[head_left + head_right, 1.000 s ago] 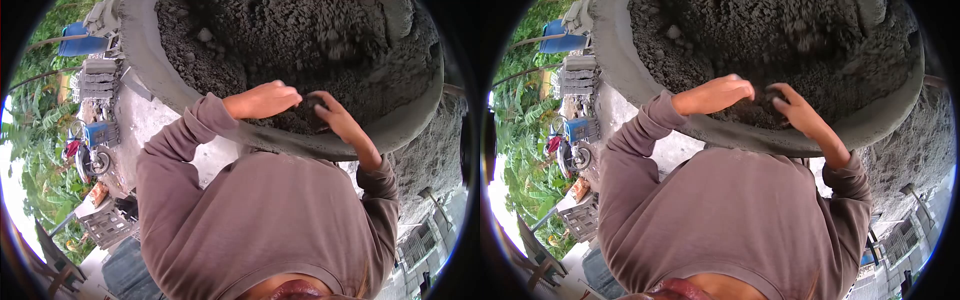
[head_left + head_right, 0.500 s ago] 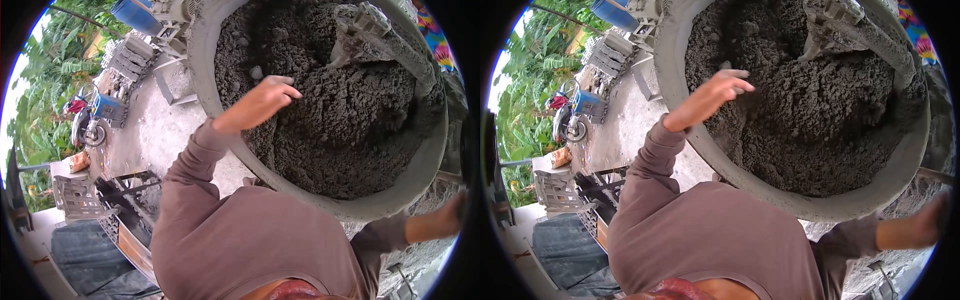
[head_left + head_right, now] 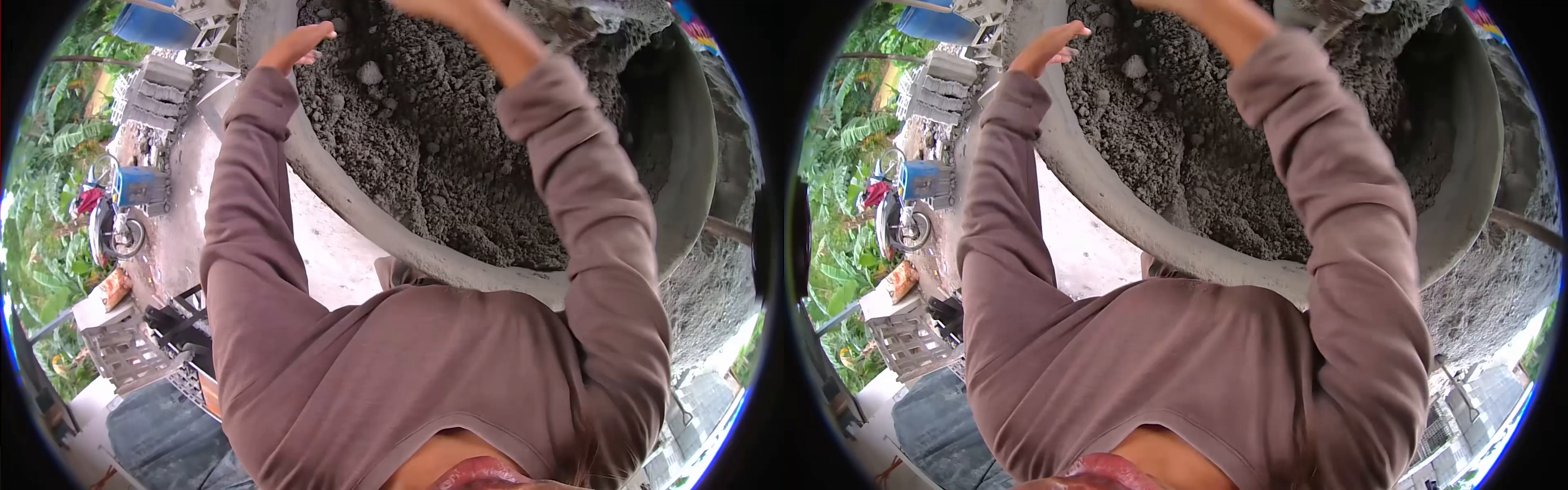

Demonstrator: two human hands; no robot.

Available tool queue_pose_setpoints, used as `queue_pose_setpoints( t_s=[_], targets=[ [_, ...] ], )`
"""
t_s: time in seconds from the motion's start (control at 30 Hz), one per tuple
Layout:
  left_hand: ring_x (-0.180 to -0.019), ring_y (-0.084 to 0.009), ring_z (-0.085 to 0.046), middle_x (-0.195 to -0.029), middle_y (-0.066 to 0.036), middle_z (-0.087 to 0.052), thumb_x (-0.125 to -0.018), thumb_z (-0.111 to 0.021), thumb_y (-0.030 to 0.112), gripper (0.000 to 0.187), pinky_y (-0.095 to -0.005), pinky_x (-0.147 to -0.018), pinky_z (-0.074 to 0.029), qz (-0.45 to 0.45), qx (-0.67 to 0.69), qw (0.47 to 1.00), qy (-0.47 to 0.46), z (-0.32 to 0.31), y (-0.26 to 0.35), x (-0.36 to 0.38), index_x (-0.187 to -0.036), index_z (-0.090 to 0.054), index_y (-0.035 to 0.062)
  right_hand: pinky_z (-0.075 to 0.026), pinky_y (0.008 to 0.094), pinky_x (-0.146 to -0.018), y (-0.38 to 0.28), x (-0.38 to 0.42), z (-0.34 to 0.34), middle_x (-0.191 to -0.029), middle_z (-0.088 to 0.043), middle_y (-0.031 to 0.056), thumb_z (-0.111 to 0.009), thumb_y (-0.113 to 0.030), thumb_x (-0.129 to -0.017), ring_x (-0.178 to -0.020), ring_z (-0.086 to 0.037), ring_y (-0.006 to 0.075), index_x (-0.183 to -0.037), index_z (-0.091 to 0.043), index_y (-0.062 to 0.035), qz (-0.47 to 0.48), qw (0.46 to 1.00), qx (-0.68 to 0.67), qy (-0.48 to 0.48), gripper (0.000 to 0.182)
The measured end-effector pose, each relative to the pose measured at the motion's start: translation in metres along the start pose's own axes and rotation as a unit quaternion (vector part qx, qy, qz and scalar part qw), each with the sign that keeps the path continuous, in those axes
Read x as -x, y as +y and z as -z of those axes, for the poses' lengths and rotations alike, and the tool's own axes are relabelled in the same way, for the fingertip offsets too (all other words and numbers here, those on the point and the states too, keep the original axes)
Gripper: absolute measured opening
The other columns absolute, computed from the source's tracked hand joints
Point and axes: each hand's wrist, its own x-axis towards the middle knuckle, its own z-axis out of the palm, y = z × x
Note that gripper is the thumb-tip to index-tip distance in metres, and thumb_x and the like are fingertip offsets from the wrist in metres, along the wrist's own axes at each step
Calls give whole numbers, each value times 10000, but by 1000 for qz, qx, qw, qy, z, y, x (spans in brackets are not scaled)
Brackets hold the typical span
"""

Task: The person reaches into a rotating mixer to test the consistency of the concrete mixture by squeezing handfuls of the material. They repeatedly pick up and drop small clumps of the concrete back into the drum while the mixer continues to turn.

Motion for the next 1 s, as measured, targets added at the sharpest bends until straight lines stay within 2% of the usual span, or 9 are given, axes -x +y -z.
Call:
queue_pose_setpoints(
  t_s=[0.07,0.17,0.37,0.5,0.57,0.7,0.83,0.87,1.0],
  targets=[
    [-1201,-271,-514,-1446,-79,-440,-876,-503,478,514,-398,-1015,-395,99,-107,989,-26,-9,-9,-24,-1280,-582,170,-571,398,-685,-21,-4,-92,-899,-711,161,-626,-165,-793,-842,-712,247,-915,-738,-61,33,997,-31,-62,195],
    [-1217,-285,-498,-1394,-70,-508,-878,-492,527,516,-381,-952,-424,111,-128,985,-33,-28,-46,-67,-1251,-607,189,-531,463,-855,-39,-9,-205,-1036,-690,167,-531,-138,-798,-988,-658,354,-960,-706,-35,104,981,-72,-149,260],
    [-1198,-328,-494,-1300,-169,-569,-752,-589,323,452,-415,-933,-443,207,-33,977,-34,-108,-89,-109,-1124,-671,80,-486,445,-896,-66,-35,-326,-1314,-512,117,-600,-233,-847,-1178,-535,285,-1207,-561,-63,189,981,-13,-44,400],
    [-1234,-332,-479,-1327,-226,-546,-747,-578,321,526,-440,-990,-426,259,-53,964,39,-140,-115,-133,-1183,-629,30,-490,455,-832,-80,-43,-346,-1305,-493,138,-597,-263,-852,-1102,-550,294,-1230,-540,-51,205,971,36,-118,437],
    [-1308,-375,-403,-1370,-216,-517,-780,-565,348,558,-429,-1026,-402,287,-5,958,-10,-133,-129,-138,-1237,-600,30,-506,457,-749,-92,-38,-350,-1272,-498,153,-631,-276,-829,-1039,-560,305,-1220,-545,-38,104,986,129,-27,466],
    [-1364,-328,-357,-1431,-158,-473,-843,-533,388,569,-411,-1099,-304,224,-137,962,-75,-126,-135,-129,-1303,-557,54,-525,437,-657,-96,-42,-317,-1351,-444,174,-648,-282,-829,-1060,-579,324,-1276,-530,-20,36,982,112,-148,531],
    [-1368,-256,-335,-1503,-42,-357,-860,-558,433,665,-454,-975,-432,209,-74,964,-144,-126,-146,-101,-1432,-396,136,-519,413,-653,-83,-17,-268,-1200,-629,82,-660,-287,-828,-1067,-609,255,-1096,-695,-115,153,947,109,-259,320],
    [-1296,-256,-398,-1464,-31,-388,-848,-568,430,609,-435,-950,-450,212,-101,955,-181,-124,-147,-100,-1380,-453,157,-507,378,-660,-82,4,-252,-1030,-692,34,-657,-211,-819,-956,-650,241,-1003,-727,-170,152,956,116,-221,201],
    [-995,-230,-540,-1331,-2,-476,-802,-607,433,427,-380,-833,-492,271,-198,888,-314,-127,-92,-65,-1174,-607,224,-510,420,-732,-47,62,-268,-1065,-644,129,-658,-155,-791,-955,-633,297,-1056,-684,-118,185,964,-70,-178,268]
  ],
)
